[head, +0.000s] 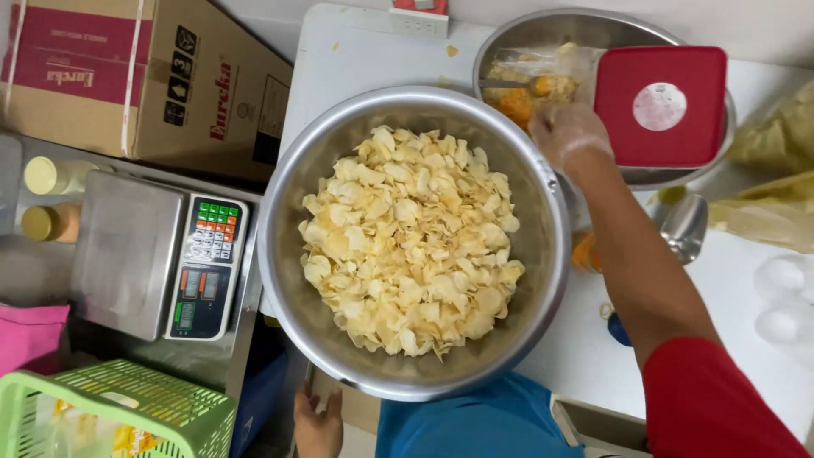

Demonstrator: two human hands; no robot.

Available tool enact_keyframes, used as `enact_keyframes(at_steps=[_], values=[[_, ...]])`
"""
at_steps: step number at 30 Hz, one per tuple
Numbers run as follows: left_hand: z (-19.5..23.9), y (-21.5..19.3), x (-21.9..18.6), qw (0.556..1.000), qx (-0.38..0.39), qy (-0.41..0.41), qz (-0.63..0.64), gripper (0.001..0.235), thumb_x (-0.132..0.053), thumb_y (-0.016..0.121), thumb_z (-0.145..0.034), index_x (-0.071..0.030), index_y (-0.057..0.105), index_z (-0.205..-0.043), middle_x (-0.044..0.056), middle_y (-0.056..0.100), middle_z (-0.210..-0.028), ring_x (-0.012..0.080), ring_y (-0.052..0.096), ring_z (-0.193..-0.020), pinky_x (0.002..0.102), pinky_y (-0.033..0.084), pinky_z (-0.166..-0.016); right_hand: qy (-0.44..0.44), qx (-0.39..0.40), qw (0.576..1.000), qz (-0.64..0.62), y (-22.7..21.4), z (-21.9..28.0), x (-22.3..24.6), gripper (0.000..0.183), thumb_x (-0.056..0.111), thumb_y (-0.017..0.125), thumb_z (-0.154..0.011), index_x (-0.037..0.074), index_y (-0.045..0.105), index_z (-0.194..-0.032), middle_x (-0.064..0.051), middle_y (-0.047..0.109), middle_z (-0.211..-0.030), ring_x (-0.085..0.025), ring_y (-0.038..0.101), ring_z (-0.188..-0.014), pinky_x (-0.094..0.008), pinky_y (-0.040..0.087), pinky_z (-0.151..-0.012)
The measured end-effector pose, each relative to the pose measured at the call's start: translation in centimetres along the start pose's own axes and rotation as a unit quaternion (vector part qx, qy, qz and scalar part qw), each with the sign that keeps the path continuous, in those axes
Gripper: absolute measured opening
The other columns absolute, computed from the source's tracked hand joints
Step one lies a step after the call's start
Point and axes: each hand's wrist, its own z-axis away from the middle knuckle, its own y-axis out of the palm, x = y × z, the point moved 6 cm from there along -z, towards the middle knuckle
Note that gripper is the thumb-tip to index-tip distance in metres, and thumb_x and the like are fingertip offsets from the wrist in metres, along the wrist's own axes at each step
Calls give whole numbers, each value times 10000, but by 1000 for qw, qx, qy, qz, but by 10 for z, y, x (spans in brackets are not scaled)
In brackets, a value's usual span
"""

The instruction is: The person scoops orange powder from a small jar and sprinkles it over a large bowl of potato chips. They repeatedly mix the chips by hand to distribute the seasoning evenly throughout the bowl.

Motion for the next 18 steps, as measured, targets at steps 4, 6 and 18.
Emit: enact_keyframes(at_steps=[4,6,18], values=[[13,3,9,999,-7,-46,4,791,-331,754,-818,-135,474,-1531,40,602,-1491,230,638,-1291,415,502,-1066,-55,4,997,-49,28,-115,8,421,216,469,-1102,190,527,-1518,-147,521,-1509,-354,638,-1123,-437,541,-922],[12,9,24,998,14,-23,48,818,-242,777,-817,-127,449,-1558,82,584,-1511,252,631,-1310,417,580,-1015,-103,32,994,-28,50,-169,10,827,-32,574,-884,296,364,-1613,-165,350,-1630,-391,389,-1448,-413,359,-1148],[-9,17,75,992,68,-102,-28,750,-349,717,-868,-165,463,-1550,63,617,-1481,257,654,-1282,428,471,-1127,-255,-332,908,-6,10,-115,-94,234,245,660,-1035,162,854,-1137,-141,732,-890,-323,692,-812,-393,534,-739]])
